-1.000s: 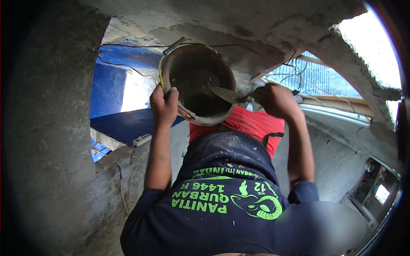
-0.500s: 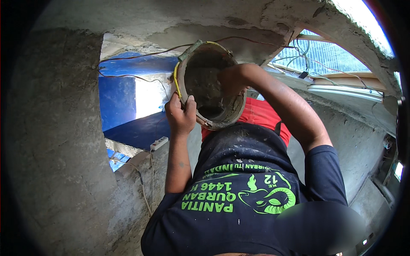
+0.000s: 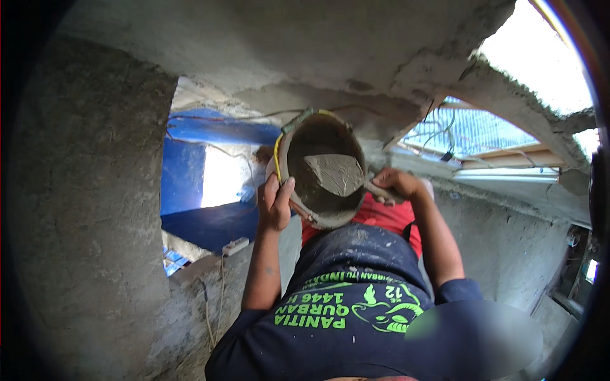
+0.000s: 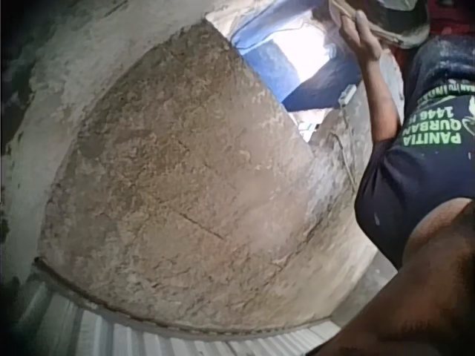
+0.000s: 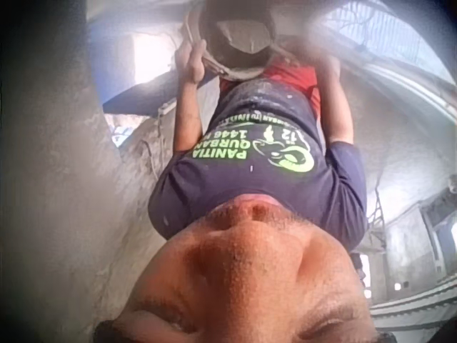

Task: Applying cement plaster to holes in a concrete ceiling using a trowel.

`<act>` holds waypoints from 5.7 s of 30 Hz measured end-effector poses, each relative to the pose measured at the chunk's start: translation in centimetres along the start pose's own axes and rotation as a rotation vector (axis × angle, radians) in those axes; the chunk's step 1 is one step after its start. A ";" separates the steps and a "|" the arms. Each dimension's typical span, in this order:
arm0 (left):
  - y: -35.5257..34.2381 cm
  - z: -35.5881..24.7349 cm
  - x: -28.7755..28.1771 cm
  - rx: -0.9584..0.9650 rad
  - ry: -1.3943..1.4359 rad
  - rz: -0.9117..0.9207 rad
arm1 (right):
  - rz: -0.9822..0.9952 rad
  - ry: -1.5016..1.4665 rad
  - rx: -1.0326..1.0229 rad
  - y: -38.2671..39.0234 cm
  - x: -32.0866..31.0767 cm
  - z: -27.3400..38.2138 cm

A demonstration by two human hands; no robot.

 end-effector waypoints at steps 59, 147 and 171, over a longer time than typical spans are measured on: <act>0.6 2.4 -2.3 0.052 -0.036 -0.130 | -1.266 1.533 -1.649 11.8 17.8 30.2; -1.2 3.4 -2.1 -0.094 -0.385 -0.392 | -0.423 0.600 -0.144 5.9 4.3 -3.7; 0.0 2.1 -2.0 -0.059 -0.365 -0.301 | -0.434 1.540 -0.104 8.5 1.6 6.8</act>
Point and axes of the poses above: each hand's wrist, its own y-axis away from the middle knuckle, its own x-axis out of the palm, z = x × y, the point moved 6 cm from there along -y, towards the middle knuckle, and after that the axes turned 6 degrees about -y, right-handed, at the moved point
